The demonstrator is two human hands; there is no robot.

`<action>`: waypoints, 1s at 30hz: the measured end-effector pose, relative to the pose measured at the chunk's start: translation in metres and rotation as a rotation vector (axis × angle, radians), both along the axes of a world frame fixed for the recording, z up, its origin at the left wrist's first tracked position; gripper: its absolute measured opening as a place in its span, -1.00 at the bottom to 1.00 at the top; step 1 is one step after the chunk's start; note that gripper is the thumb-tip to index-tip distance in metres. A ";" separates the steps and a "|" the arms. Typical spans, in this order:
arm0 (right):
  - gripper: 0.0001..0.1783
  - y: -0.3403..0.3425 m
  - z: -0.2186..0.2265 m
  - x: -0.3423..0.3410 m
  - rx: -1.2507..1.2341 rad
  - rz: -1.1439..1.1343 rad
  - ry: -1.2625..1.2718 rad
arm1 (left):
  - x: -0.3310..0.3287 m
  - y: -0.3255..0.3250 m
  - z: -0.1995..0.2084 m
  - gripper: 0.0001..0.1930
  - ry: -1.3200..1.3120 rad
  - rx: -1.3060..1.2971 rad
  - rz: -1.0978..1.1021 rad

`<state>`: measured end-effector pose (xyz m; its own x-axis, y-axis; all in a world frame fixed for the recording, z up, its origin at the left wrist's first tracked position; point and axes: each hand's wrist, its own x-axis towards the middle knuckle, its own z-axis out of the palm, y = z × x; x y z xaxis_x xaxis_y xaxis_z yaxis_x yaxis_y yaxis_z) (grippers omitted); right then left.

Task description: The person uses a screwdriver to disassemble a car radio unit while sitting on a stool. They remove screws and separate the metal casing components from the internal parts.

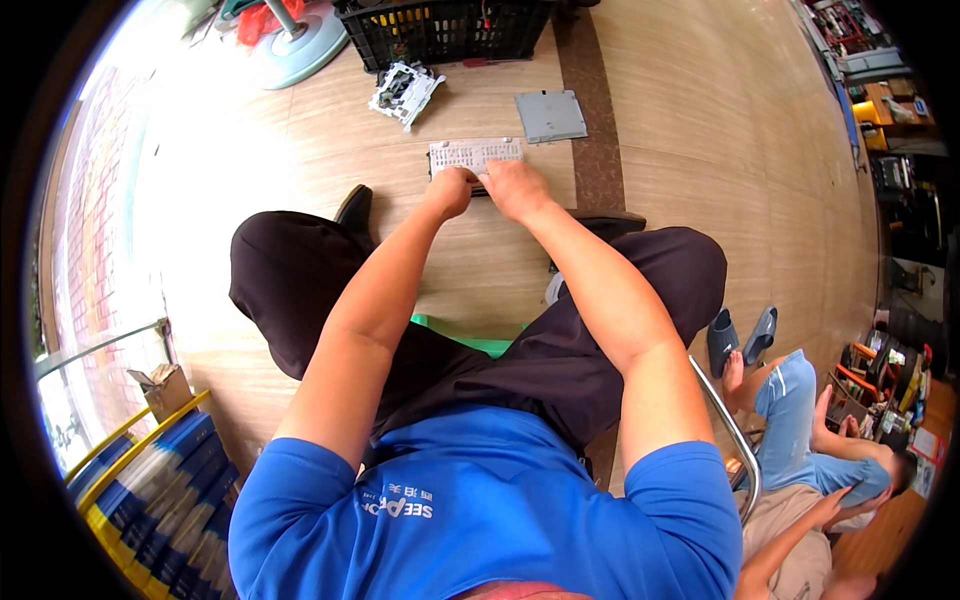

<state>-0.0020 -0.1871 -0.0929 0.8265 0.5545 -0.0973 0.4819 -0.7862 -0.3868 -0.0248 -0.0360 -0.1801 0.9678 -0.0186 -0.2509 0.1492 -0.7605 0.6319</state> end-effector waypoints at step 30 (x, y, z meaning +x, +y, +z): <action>-0.77 0.018 0.006 -0.007 -0.027 0.126 -0.071 | -0.009 -0.007 0.017 -0.76 -0.084 -0.010 0.031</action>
